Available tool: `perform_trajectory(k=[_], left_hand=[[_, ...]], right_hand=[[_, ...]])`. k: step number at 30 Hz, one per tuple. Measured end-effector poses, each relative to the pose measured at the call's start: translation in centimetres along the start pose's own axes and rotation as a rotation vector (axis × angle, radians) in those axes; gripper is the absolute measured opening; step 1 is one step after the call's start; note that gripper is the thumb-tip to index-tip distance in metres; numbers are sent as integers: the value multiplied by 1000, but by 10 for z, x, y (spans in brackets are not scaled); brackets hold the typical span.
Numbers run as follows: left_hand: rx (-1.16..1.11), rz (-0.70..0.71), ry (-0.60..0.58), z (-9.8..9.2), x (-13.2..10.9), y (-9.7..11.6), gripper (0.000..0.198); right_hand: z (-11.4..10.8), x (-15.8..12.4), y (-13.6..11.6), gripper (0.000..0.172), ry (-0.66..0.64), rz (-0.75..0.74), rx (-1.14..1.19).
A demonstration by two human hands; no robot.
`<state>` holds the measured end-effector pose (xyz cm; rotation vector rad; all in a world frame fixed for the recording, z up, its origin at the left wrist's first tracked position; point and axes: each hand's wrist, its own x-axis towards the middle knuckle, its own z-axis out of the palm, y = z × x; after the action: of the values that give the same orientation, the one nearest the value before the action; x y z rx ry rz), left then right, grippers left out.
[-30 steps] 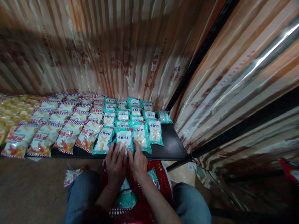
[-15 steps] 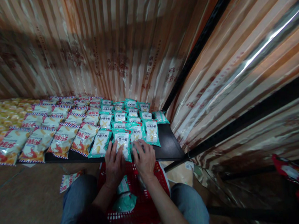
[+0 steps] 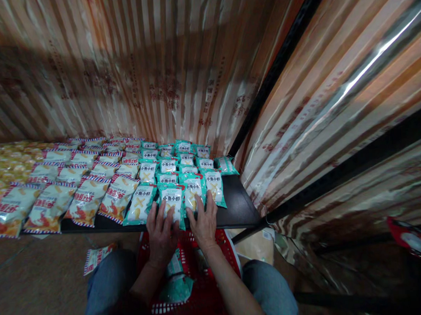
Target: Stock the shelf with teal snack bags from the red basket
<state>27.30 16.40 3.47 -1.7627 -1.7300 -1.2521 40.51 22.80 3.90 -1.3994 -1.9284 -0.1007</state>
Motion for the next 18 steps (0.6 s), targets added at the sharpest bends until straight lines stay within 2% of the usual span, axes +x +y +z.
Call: perform_trajectory(k=[5, 11, 18], left_hand=[[-10, 37, 20, 1, 6, 1, 39], [-91, 94, -10, 2, 16, 1, 43], [-137, 85, -14, 5, 16, -2, 44]], right_hand=[[1, 1, -3, 48, -17, 43, -16], [1, 2, -7, 49, -47, 86, -84], [0, 1, -10, 49, -87, 112, -138]])
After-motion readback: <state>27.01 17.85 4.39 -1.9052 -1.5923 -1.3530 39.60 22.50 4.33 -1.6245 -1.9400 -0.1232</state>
